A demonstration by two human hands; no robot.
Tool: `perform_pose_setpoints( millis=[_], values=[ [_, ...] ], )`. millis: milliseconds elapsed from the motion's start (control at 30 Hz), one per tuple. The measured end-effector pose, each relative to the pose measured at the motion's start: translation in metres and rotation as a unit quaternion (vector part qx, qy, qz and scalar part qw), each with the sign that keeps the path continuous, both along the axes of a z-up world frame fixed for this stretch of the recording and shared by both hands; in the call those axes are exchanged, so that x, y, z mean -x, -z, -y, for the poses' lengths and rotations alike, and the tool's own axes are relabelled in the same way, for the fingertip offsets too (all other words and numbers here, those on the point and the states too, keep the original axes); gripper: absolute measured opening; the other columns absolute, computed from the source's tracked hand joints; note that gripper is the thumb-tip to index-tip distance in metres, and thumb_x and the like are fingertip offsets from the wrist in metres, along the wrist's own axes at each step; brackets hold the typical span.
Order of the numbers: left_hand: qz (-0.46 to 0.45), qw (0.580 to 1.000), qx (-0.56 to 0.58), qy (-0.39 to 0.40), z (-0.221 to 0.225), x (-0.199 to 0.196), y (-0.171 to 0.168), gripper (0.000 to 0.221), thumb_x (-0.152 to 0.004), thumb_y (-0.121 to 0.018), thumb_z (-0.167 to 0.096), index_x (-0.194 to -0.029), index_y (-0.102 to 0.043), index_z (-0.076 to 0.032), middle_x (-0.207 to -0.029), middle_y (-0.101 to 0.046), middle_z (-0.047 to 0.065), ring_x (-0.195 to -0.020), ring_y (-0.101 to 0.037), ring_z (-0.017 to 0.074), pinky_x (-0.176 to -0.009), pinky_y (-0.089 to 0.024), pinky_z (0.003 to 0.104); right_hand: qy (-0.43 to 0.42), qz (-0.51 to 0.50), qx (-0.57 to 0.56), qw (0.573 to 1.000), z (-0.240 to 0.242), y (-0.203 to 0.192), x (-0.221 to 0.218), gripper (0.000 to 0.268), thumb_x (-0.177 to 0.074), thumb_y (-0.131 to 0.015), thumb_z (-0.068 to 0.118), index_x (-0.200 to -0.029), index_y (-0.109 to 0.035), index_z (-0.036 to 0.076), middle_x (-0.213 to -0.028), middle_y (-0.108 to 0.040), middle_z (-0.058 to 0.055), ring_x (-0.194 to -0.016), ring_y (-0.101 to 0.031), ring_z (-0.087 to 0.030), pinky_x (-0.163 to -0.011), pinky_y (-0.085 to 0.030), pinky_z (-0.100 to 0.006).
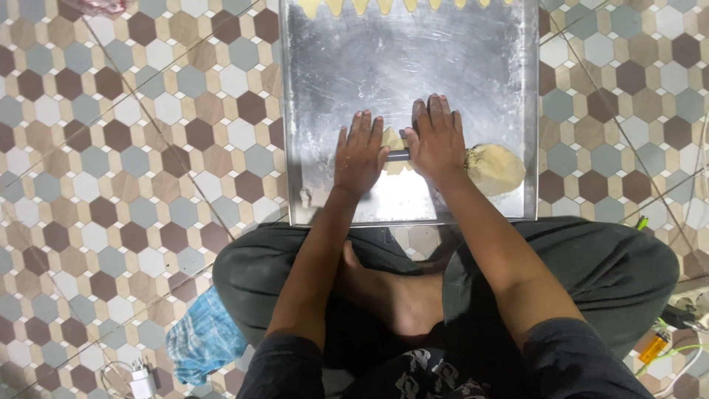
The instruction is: Shaping small pieces of dough into triangles on a metal tray using a metal tool
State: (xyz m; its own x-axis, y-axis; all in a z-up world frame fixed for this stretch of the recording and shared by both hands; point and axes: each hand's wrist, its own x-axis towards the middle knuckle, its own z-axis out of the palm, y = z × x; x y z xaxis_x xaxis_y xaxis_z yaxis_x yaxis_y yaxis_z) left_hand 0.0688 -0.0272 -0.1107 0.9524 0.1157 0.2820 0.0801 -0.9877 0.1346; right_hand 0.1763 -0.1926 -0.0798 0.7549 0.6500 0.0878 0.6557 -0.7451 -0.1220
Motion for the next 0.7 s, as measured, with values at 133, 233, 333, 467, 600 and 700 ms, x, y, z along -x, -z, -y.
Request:
perform_pose_setpoints(
  millis=[133, 233, 333, 467, 600, 700],
  values=[
    [-0.051, 0.997, 0.05, -0.014, 0.0, -0.011, -0.003, 0.058, -0.108, -0.046, -0.041, -0.157, -0.042, -0.01, -0.159, -0.043, 0.022, -0.151, -0.038, 0.0368, -0.116, -0.037, 0.06, 0.01, -0.019, 0.007, 1.0, -0.005, -0.004, -0.008, 0.065, -0.109, -0.041, 0.049, -0.158, -0.04, 0.006, -0.157, -0.042, -0.028, -0.149, -0.036, -0.042, -0.116, -0.033, -0.058],
    [-0.081, 0.995, 0.049, -0.022, -0.005, -0.021, -0.003, 0.06, -0.109, -0.038, -0.042, -0.16, -0.036, -0.012, -0.161, -0.039, 0.022, -0.153, -0.033, 0.0365, -0.118, -0.034, 0.06, 0.02, -0.063, 0.013, 0.998, -0.013, -0.008, -0.017, 0.066, -0.111, -0.036, 0.051, -0.159, -0.035, 0.007, -0.16, -0.036, -0.028, -0.152, -0.03, -0.042, -0.119, -0.03, -0.058],
    [-0.127, 0.989, 0.075, -0.03, -0.009, -0.031, -0.002, 0.059, -0.11, -0.034, -0.041, -0.161, -0.034, -0.012, -0.164, -0.035, 0.023, -0.155, -0.029, 0.0376, -0.119, -0.03, 0.062, 0.035, -0.087, 0.039, 0.995, -0.018, -0.007, -0.028, 0.068, -0.111, -0.034, 0.055, -0.159, -0.036, 0.008, -0.162, -0.036, -0.026, -0.153, -0.028, -0.039, -0.121, -0.027, -0.058],
    [-0.173, 0.983, 0.051, -0.046, -0.014, -0.043, -0.007, 0.06, -0.11, -0.032, -0.043, -0.164, -0.027, -0.016, -0.167, -0.025, 0.023, -0.157, -0.021, 0.0367, -0.121, -0.028, 0.062, 0.047, -0.071, 0.033, 0.996, -0.026, -0.01, -0.038, 0.065, -0.11, -0.038, 0.056, -0.154, -0.045, 0.008, -0.158, -0.041, -0.024, -0.151, -0.033, -0.038, -0.119, -0.028, -0.06],
    [-0.109, 0.988, 0.101, -0.04, -0.022, -0.058, 0.013, 0.061, -0.106, -0.038, -0.037, -0.16, -0.034, -0.008, -0.167, -0.016, 0.026, -0.156, -0.015, 0.0408, -0.122, -0.018, 0.066, 0.03, -0.02, -0.06, 0.998, -0.03, 0.004, -0.051, 0.066, -0.105, -0.055, 0.049, -0.146, -0.052, -0.003, -0.154, -0.042, -0.032, -0.146, -0.033, -0.046, -0.116, -0.024, -0.063],
    [-0.062, 0.993, 0.088, -0.042, -0.026, -0.067, 0.02, 0.061, -0.107, -0.038, -0.04, -0.16, -0.037, -0.009, -0.167, -0.019, 0.024, -0.156, -0.018, 0.041, -0.122, -0.019, 0.068, 0.026, 0.018, -0.09, 0.995, -0.036, 0.004, -0.061, 0.063, -0.105, -0.06, 0.047, -0.139, -0.056, -0.005, -0.147, -0.049, -0.034, -0.141, -0.041, -0.048, -0.113, -0.028, -0.063]
  ],
)
